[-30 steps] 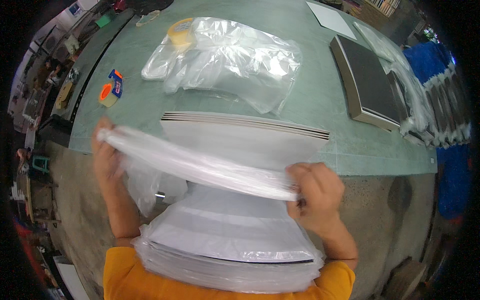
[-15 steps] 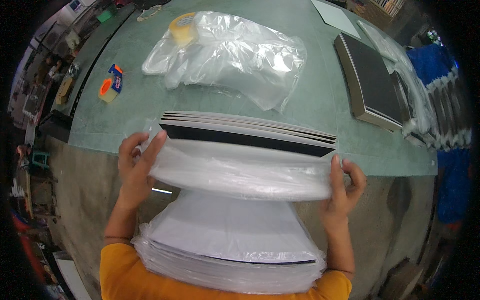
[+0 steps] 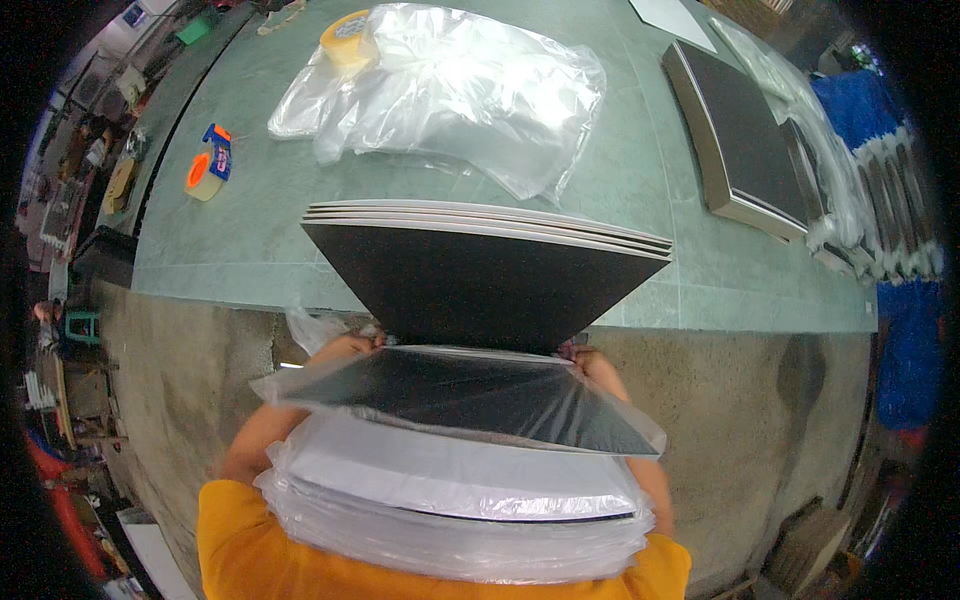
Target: The person wraps individual black boards in plastic sheets and places them onto a stack.
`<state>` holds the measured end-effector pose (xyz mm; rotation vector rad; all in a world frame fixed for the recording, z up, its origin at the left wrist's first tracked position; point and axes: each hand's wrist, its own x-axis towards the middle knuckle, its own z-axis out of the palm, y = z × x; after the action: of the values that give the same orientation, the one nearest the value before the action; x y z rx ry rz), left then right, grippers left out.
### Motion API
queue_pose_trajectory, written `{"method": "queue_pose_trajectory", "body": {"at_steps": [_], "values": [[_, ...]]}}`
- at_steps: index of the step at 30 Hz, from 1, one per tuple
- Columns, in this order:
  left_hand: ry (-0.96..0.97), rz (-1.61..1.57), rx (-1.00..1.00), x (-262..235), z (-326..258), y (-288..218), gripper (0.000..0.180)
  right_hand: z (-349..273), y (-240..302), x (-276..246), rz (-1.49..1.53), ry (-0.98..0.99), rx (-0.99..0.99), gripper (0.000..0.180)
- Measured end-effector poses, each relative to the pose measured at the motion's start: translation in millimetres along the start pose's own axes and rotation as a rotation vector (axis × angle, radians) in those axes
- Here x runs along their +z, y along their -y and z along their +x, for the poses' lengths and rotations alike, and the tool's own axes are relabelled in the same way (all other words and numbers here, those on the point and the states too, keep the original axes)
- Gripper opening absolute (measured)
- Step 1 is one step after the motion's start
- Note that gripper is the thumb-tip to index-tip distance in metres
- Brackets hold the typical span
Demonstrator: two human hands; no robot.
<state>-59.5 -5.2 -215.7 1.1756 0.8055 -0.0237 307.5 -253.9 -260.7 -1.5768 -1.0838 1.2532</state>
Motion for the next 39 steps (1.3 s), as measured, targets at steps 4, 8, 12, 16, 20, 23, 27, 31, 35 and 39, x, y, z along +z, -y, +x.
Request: {"method": "queue_pose_trajectory", "body": {"at_steps": [4,8,12,16,20,23,27,31,35,39], "values": [[-0.323,0.392,0.076,11.1,39.2,52.5,0.027,28.8,-39.1,45.3,0.115,-0.475,0.534,0.012],[-0.063,0.289,-0.078,-11.7,24.3,34.4,0.037,4.6,51.7,30.2,-0.221,-0.452,0.396,0.017],[0.003,0.597,0.106,17.2,-7.5,-14.8,0.031,-20.1,156.1,-1.0,-0.127,-0.175,0.355,0.016],[-0.097,0.424,-0.03,24.8,-3.6,-15.3,0.032,-24.1,217.3,-0.6,0.232,0.751,-0.432,0.028],[-0.22,-0.189,-0.302,3.4,-15.8,-20.4,0.035,-26.7,210.7,12.7,0.125,0.837,-0.292,0.03],[-0.192,-0.002,-0.135,-4.1,1.5,14.9,0.042,-11.9,179.5,19.0,-0.092,0.686,-0.069,0.032],[-0.345,-0.104,0.015,7.8,41.4,80.9,0.049,6.8,90.5,24.5,-0.213,0.393,0.287,0.034],[-0.465,1.093,0.101,13.2,8.6,33.5,0.041,3.3,105.8,13.9,-0.397,0.381,0.252,0.04],[-0.051,0.659,0.389,49.4,-83.3,-141.9,0.035,-14.1,206.1,-0.1,0.141,0.609,-0.384,0.049],[0.978,0.138,0.658,86.1,-65.7,-150.1,0.04,2.0,222.6,43.9,0.071,1.221,-0.496,0.059]]}}
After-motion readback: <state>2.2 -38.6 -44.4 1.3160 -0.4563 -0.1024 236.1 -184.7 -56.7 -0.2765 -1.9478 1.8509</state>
